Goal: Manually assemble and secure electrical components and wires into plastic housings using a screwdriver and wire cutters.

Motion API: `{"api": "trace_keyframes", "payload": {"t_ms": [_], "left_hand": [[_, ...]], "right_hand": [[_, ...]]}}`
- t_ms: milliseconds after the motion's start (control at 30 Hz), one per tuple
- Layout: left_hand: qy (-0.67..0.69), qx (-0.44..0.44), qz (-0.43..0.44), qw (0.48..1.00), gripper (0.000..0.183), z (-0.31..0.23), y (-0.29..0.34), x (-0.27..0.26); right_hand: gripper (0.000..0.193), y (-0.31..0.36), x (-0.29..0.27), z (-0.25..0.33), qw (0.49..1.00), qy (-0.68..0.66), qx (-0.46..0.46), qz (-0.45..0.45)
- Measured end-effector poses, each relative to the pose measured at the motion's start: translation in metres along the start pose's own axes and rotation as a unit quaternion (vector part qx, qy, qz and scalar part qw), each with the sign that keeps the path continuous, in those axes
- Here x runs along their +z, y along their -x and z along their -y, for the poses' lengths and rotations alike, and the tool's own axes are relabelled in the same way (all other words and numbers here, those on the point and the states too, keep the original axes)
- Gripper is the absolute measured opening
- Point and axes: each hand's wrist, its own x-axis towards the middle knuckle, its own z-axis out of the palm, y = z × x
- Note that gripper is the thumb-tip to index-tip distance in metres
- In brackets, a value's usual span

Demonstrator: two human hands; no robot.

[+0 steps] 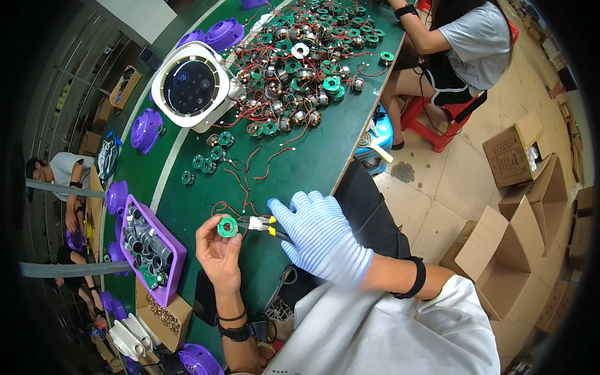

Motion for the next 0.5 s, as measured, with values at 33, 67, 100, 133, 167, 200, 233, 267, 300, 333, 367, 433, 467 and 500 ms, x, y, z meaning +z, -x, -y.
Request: {"api": "trace_keyframes", "payload": {"t_ms": [33,67,100,133,167,200,233,267,300,333,367,433,467,500], "left_hand": [[-0.005,0.001,-0.001,1.000,0.044,0.0004,0.0000,0.0000],[-0.006,0.001,-0.002,1.000,0.044,0.0011,0.0002,-0.0006],[-0.004,0.000,-0.001,1.000,0.044,0.0023,0.0005,-0.0014],[-0.003,-0.001,-0.001,1.000,0.044,0.0028,0.0007,-0.0021],[-0.003,-0.001,-0.001,1.000,0.044,0.0028,0.0006,-0.0019],[0.000,-0.002,-0.002,1.000,0.044,0.0027,0.0003,-0.0018],[0.003,-0.003,-0.003,1.000,0.044,0.0025,0.0001,-0.0016],[0.003,-0.003,-0.003,1.000,0.044,0.0024,-0.0002,-0.0012],[0.000,0.000,-0.003,1.000,0.044,0.0022,-0.0004,-0.0007],[-0.002,0.003,-0.002,1.000,0.044,0.0022,-0.0004,-0.0003],[-0.002,0.003,-0.002,1.000,0.044,0.0022,-0.0001,-0.0003],[-0.003,0.001,-0.005,1.000,0.044,0.0026,0.0005,-0.0005],[-0.003,0.001,-0.005,1.000,0.044,0.0035,0.0004,-0.0013],[-0.016,0.015,0.001,1.000,0.046,0.0051,0.0002,-0.0026]], "right_hand": [[0.067,0.0000,-0.0004,-0.0004,1.000,-0.003,0.002,0.000],[0.067,0.0008,-0.0014,0.0004,1.000,-0.003,0.001,0.000],[0.067,0.0023,-0.0030,0.0019,1.000,-0.009,-0.006,0.000],[0.068,0.0033,-0.0035,0.0030,1.000,-0.015,-0.013,0.001],[0.068,0.0039,-0.0032,0.0036,1.000,-0.015,-0.012,0.001],[0.068,0.0043,-0.0028,0.0042,1.000,-0.010,-0.014,0.007],[0.068,0.0044,-0.0025,0.0047,1.000,-0.005,-0.015,0.013],[0.068,0.0040,-0.0020,0.0046,1.000,-0.006,-0.015,0.012],[0.068,0.0035,-0.0011,0.0043,1.000,-0.002,-0.011,0.012],[0.068,0.0031,-0.0002,0.0039,1.000,0.002,-0.006,0.012],[0.068,0.0029,0.0005,0.0035,1.000,0.002,-0.006,0.012],[0.066,0.0027,0.0017,0.0030,1.000,0.007,-0.010,-0.004],[0.066,0.0023,0.0021,0.0028,1.000,0.007,-0.010,-0.004],[0.065,0.0020,0.0025,0.0028,1.000,0.001,-0.010,0.005]]}}
